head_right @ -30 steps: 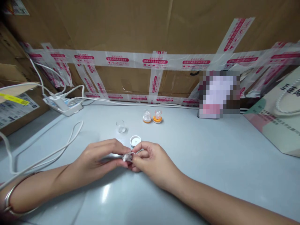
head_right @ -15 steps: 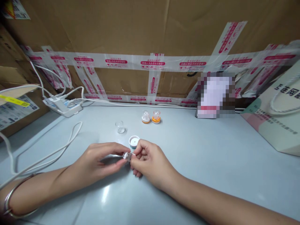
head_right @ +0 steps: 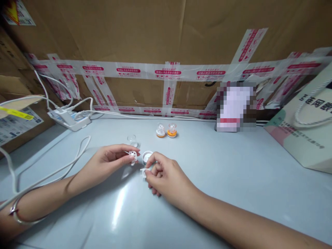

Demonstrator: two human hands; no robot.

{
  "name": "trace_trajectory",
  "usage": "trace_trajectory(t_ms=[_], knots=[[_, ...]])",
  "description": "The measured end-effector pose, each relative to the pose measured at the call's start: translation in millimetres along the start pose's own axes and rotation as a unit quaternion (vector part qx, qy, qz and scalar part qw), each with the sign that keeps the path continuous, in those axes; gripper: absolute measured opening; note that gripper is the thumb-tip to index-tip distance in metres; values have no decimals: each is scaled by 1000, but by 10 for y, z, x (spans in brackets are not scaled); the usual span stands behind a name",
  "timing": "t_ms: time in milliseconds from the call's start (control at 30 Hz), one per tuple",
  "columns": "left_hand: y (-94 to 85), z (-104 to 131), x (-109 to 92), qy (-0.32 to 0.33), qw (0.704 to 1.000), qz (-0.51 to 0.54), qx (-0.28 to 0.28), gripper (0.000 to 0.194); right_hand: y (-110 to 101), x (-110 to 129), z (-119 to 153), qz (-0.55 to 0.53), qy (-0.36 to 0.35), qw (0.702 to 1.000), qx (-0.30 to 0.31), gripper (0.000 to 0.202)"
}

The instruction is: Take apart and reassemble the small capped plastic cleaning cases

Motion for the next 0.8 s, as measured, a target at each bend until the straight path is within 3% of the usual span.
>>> trace_trajectory(t_ms=[100,200,300,433,600,800], knots=[[-22,-32,9,-43,999,15,-1,23,-21,22,2,73,-27,997,-6,7],[-12,-31,24,-45,999,19,18,28,-36,47,-10,101,-33,994,-12,9],[5,-20,37,-15,1000,10,16,31,-40,60,-25,86,-18,996,-17,13],[0,-20,27,20,1000,7,-4,17,-50,53,-48,59,2,998,-23,17],[2,-30,14,21,999,-8,35,12,-69,12,-59,10,9,1000,-17,21],[62,41,29,32,998,-29,43,15,-51,51,-43,-29,-102,993,-42,14]])
Point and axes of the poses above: each hand's wrist, its own z-axis away from the middle knuckle, its own y-axis out of the palm, x = y × z, the point moved 2 cm from there along -z, towards the middle knuckle, and after that the axes turned 11 degrees about -z, right-handed, at the moved point
